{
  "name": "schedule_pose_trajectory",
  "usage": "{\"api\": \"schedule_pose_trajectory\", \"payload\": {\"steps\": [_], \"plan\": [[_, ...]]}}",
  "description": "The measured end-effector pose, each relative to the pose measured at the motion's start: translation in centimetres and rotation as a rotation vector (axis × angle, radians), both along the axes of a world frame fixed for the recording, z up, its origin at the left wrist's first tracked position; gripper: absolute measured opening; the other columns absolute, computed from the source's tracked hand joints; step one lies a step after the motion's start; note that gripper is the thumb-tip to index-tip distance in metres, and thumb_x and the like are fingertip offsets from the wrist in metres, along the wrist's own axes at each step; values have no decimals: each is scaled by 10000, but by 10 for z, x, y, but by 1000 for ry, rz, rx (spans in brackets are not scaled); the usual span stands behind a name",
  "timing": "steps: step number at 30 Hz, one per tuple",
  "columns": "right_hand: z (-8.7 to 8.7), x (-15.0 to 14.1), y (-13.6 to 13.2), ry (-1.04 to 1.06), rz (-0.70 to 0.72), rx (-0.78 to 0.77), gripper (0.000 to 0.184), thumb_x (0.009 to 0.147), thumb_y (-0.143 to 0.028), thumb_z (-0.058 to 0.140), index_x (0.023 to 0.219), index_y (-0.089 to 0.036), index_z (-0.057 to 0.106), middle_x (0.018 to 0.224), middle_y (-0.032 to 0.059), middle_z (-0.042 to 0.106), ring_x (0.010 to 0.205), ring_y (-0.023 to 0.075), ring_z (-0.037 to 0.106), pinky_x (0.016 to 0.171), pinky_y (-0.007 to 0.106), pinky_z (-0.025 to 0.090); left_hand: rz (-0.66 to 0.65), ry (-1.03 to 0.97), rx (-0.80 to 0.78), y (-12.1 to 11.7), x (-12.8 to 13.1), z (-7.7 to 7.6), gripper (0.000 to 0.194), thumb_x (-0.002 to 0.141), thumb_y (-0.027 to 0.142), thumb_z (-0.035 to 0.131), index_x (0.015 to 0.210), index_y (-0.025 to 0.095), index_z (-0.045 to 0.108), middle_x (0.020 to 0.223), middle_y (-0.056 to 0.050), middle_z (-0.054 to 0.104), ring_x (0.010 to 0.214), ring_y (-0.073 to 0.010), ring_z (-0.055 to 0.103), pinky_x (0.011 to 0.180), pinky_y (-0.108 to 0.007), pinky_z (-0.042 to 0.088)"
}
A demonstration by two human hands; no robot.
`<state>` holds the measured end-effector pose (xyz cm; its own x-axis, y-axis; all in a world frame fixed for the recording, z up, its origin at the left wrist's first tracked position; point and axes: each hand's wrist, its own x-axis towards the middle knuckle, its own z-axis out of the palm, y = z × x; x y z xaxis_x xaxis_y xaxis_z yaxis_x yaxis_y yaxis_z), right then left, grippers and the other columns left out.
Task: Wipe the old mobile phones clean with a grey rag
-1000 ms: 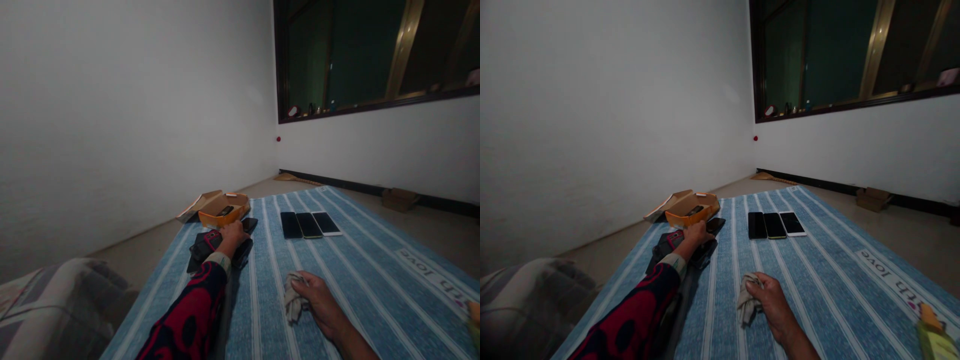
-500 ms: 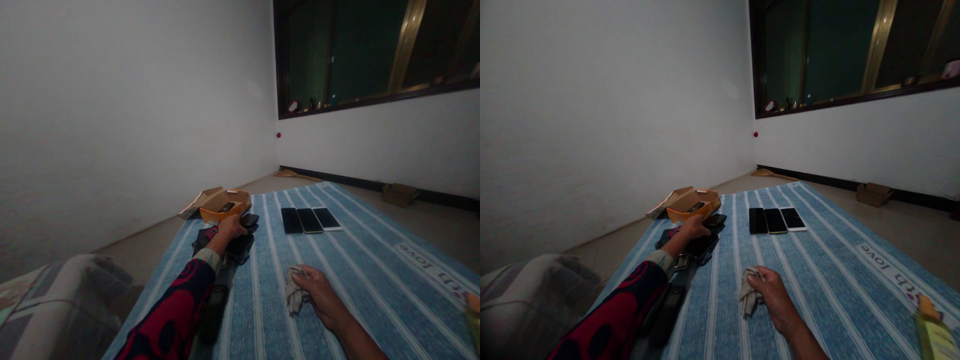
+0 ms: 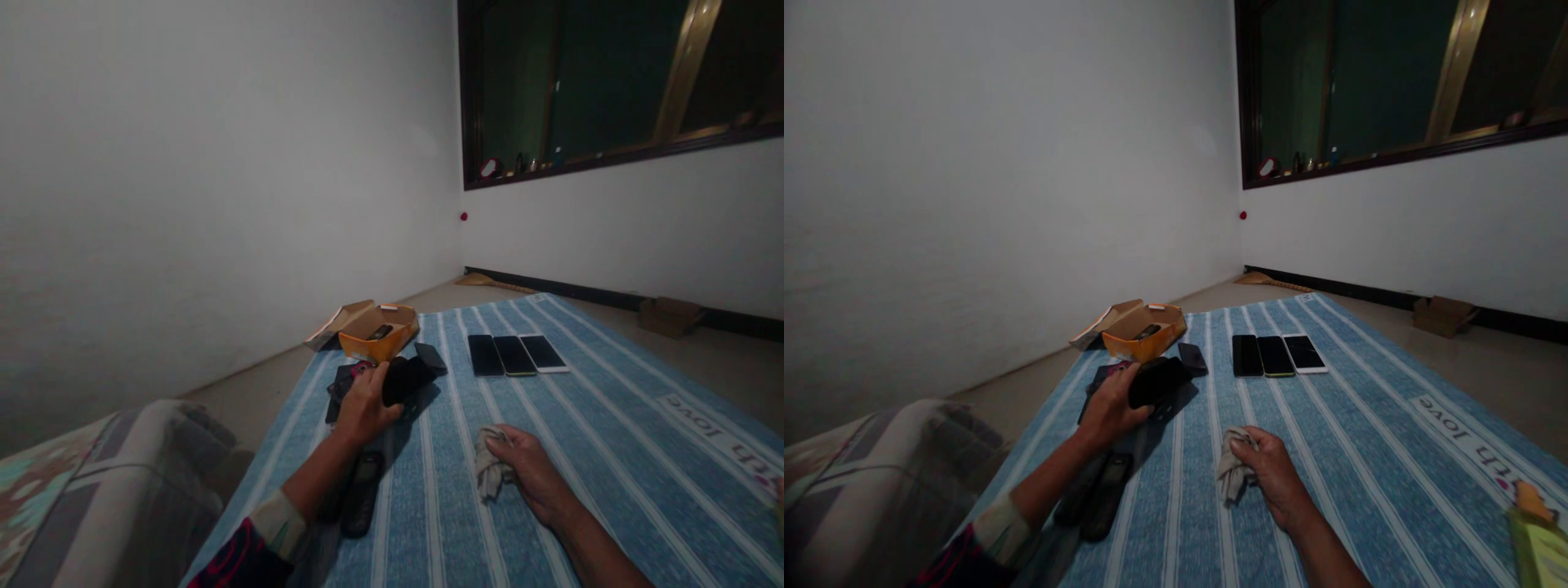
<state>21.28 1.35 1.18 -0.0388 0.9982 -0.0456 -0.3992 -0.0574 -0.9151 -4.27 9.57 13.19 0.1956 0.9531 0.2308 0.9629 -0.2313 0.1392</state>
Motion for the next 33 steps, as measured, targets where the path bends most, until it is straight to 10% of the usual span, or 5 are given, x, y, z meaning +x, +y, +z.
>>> {"api": "schedule_pose_trajectory", "payload": {"steps": [13,23,33], "plan": [[6,2,-2,34,0,-25,391,655,-438,828,853,-126,699,723,27,673,628,148,587,593,251,419,-128,-869,117,-74,36,-49,724,582,329,846,1235,220,553,1302,-115,600,1265,-351,515,1151,-450,322],[6,3,-1,50,28,20,379,672,-438,820,846,-123,699,728,28,671,627,150,589,599,254,427,-7,-1931,-844,-84,64,-62,424,776,344,763,1109,126,617,1009,-157,727,931,-273,714,856,-400,567],[2,3,-1,42,26,15,388,679,-436,819,885,-123,718,768,39,698,657,162,614,614,261,449,-120,-2259,-1208,-85,64,-76,605,787,404,749,1204,8,561,1040,-218,724,921,-277,717,758,-342,582]]}}
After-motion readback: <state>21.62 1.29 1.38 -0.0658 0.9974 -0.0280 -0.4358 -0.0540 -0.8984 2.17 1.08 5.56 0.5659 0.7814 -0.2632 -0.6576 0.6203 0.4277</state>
